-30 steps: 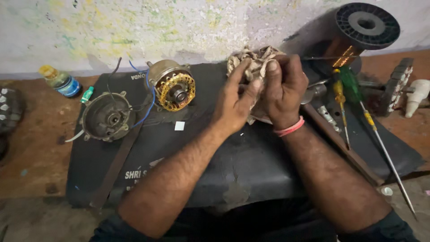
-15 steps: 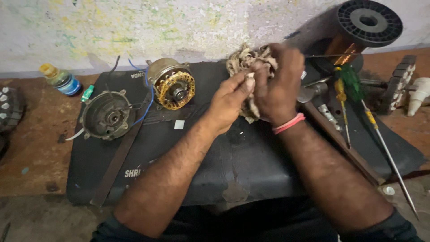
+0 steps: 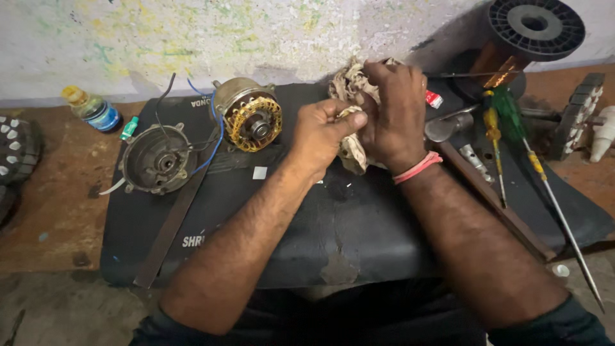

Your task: The person uses a hammer to tap a metal motor housing, then wipes the interior with a cloth. The person continues to scrub the inside of the housing with a green abrasive pad, focusing on the inner surfaces.

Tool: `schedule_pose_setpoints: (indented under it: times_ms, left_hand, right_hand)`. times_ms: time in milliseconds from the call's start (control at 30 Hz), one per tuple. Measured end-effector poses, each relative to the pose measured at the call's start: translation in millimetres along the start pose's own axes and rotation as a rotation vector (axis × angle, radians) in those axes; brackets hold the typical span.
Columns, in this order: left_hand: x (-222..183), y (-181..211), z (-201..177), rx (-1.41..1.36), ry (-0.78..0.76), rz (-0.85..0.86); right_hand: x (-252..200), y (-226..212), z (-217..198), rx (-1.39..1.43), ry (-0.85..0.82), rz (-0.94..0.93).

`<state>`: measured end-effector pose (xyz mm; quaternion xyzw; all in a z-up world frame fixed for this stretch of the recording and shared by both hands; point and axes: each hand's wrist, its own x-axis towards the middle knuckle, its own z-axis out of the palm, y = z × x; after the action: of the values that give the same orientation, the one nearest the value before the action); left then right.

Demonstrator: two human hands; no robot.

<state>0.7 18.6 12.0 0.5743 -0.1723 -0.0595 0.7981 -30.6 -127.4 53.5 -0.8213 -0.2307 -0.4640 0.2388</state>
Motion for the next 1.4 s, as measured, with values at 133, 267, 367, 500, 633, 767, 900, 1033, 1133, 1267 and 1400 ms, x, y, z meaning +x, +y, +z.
schedule_pose_setpoints:
  times_ms: [133, 267, 367, 500, 633, 767, 900, 1033, 1133, 1267, 1400]
  left_hand:
    - [-0.2, 13.3, 2.7, 0.122, 0.128, 0.027]
    - [-1.8, 24.7, 0.1, 0.000, 0.240, 0.021]
    - [-4.9, 20.9, 0.7, -0.479, -0.009, -0.163]
    - [-3.6, 8.9, -2.5, -0.315, -0.304, -0.008]
    - [1.0, 5.3, -8.2, -0.141, -0.230, 0.043]
    - [0.6, 3.1, -5.1, -0.003, -0.134, 0.046]
    - [-0.5, 4.1, -2.4, 0.118, -0.042, -0.003]
    - [6.2, 6.0, -2.8, 0.002, 0.118, -0.010]
    - [3.1, 10.0, -10.4, -0.333, -0.054, -0.035]
    - [-2.9, 8.7, -4.5, -0.425, -0.220, -0.094]
    - [-2.7, 2.1, -0.9, -0.191, -0.207, -0.004]
  right_hand:
    - [0.2, 7.7, -5.4, 0.016, -0.004, 0.003]
    - [1.6, 10.1, -9.5, -0.045, 0.027, 0.061]
    - [0.0, 2.6, -3.9, -0.054, 0.034, 0.069]
    - [-3.0, -2.6, -1.7, -0.012, 0.031, 0.060]
    - [-1.7, -5.6, -2.9, 0.059, 0.015, -0.010]
    - [-2.1, -2.8, -4.5, 0.108, -0.034, -0.004]
    - [-0.6, 1.6, -8.8, 0.090, -0.043, 0.003]
    - [-1.9, -0.3, -9.3, 0.069, 0.009, 0.012]
    - [-2.4, -6.1, -3.7, -0.019, 0.025, 0.033]
    - [-0.8, -5.2, -3.2, -0.089, 0.032, 0.064]
    - [-4.5, -4.8, -0.1, 0.000, 0.021, 0.018]
